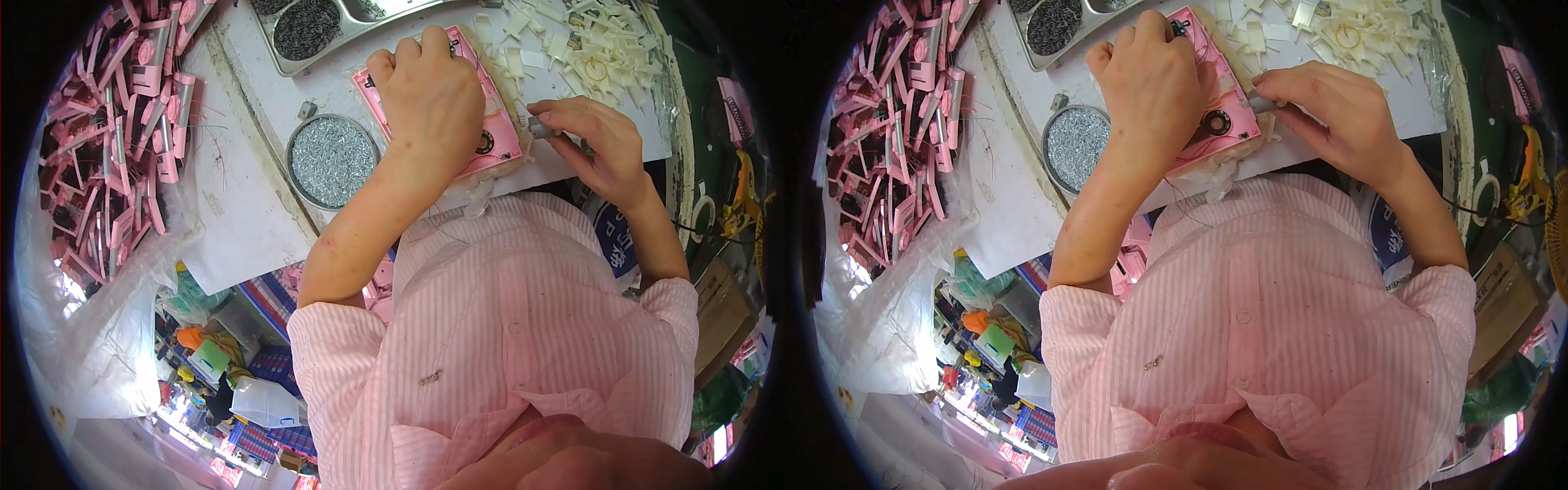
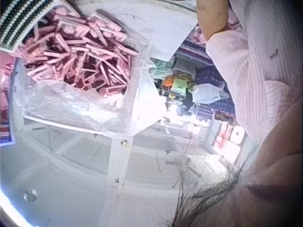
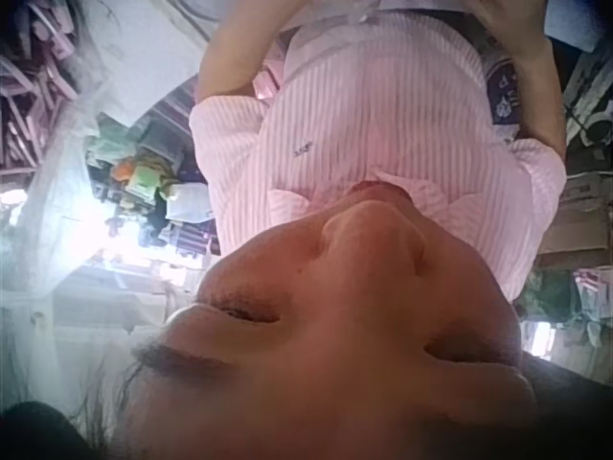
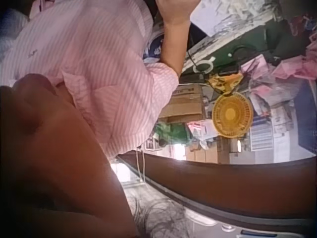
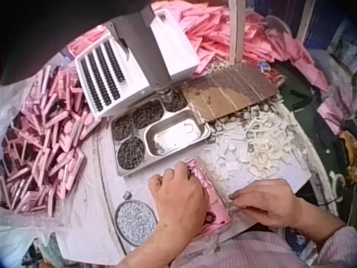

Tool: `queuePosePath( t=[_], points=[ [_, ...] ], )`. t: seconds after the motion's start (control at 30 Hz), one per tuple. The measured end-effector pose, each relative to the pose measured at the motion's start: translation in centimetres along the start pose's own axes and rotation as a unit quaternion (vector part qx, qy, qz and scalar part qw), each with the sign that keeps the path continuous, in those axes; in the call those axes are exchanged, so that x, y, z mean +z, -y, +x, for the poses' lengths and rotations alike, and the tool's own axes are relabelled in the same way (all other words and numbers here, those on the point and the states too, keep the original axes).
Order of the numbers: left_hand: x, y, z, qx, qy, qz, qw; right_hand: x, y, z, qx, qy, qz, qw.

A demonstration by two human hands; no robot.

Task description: Assembling a pink electronic toy by soldering internal wires and securing the plastic casing with screws using an electric screwdriver.

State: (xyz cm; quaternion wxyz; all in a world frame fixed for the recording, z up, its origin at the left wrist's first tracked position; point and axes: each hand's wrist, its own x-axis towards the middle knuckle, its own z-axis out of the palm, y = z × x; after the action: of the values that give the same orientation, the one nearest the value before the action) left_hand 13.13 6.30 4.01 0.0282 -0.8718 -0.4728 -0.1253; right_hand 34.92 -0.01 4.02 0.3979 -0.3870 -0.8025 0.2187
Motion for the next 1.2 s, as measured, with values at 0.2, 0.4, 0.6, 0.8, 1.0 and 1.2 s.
queuePosePath(
  t=[0.2, 0.4, 0.6, 0.8, 1.0, 1.2],
  points=[
    [0.9, 0.0, 0.0, -0.011, -0.042, -0.016, 0.999, -0.3, -0.2, 0.2, 0.009, -0.001, -0.009, 1.0],
    [2.6, 0.5, -0.8, -0.021, -0.106, -0.019, 0.994, 0.2, -0.9, 0.9, 0.042, 0.001, -0.019, 0.999],
    [1.3, 2.0, -4.7, -0.079, -0.177, -0.212, 0.958, 2.3, -3.2, 2.4, 0.081, -0.001, -0.014, 0.997],
    [1.9, 2.7, -7.4, -0.146, -0.187, -0.308, 0.921, 4.4, -4.5, 5.4, 0.055, 0.078, -0.056, 0.994],
    [1.9, 2.9, -6.7, -0.117, -0.203, -0.294, 0.927, 4.6, -4.2, 6.1, 0.03, 0.087, -0.122, 0.988],
    [2.5, 3.2, -6.3, -0.132, -0.202, -0.341, 0.909, 2.8, -1.4, 8.8, -0.045, 0.166, -0.192, 0.966]
  ],
)
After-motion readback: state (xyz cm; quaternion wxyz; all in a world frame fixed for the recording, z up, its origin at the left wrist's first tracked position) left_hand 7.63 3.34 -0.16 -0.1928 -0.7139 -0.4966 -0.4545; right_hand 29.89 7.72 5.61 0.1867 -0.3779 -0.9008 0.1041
